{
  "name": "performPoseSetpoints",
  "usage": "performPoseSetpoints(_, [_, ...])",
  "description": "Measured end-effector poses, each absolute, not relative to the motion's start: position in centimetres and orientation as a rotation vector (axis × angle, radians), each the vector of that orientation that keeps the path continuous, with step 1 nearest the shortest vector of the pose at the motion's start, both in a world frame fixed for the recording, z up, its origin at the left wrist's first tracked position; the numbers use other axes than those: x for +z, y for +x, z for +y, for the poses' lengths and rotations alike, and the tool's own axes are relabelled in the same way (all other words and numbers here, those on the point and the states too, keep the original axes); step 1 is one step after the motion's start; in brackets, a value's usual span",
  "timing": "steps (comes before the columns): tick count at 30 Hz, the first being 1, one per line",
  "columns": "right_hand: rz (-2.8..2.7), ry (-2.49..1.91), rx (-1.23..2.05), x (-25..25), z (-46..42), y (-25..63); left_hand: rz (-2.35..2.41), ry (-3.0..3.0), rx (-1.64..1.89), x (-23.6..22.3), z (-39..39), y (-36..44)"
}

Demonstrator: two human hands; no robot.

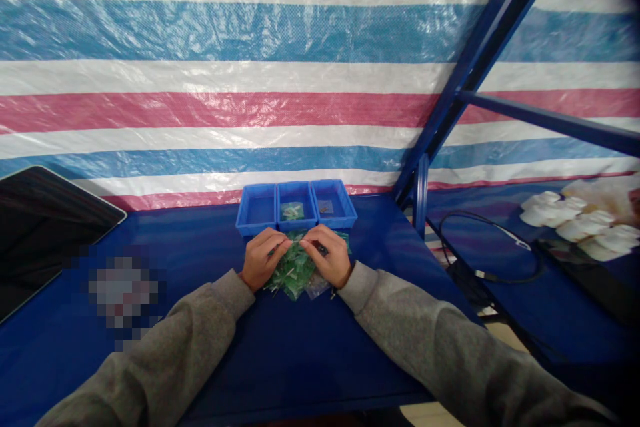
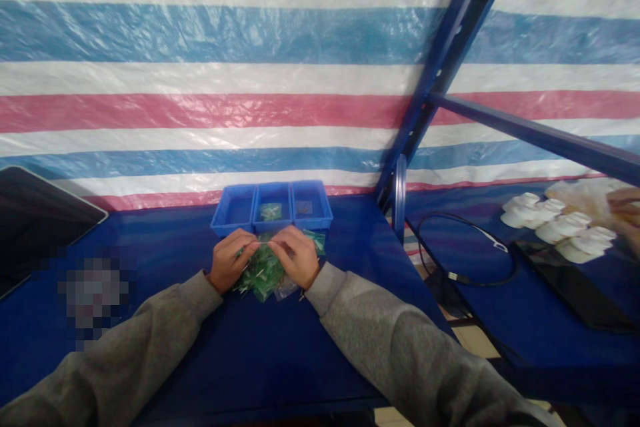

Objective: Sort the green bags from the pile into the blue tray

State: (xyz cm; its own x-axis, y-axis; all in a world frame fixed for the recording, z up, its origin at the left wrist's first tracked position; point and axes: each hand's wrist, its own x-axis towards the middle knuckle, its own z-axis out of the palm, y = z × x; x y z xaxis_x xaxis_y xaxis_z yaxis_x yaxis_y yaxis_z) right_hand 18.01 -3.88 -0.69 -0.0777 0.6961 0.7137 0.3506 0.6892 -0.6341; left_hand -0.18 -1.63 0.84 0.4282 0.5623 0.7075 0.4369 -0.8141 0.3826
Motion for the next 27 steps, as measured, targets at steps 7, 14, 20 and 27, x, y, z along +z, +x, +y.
performPoseSetpoints(7, [-1.712, -0.868, 0.349, -1.0, -3.8, 18.1, 0.874, 2.528, 1.340, 0.8, -1.6, -0.2])
performPoseSetpoints(14, [-1.729, -0.906, 0.378, -1.3, -3.8, 18.1, 0.916, 2.522, 1.359, 0.7, -1.8, -0.2])
performPoseSetpoints(20, [-1.731, -0.916, 0.402, -1.2, -3.9, 18.1, 1.031, 2.514, 1.573, 1.1, -2.1, -0.4])
performPoseSetpoints(27, [-1.730, -0.907, 0.401, -1.0, -4.0, 18.1, 1.520, 2.284, 1.848, 1.1, -1.0, -0.8])
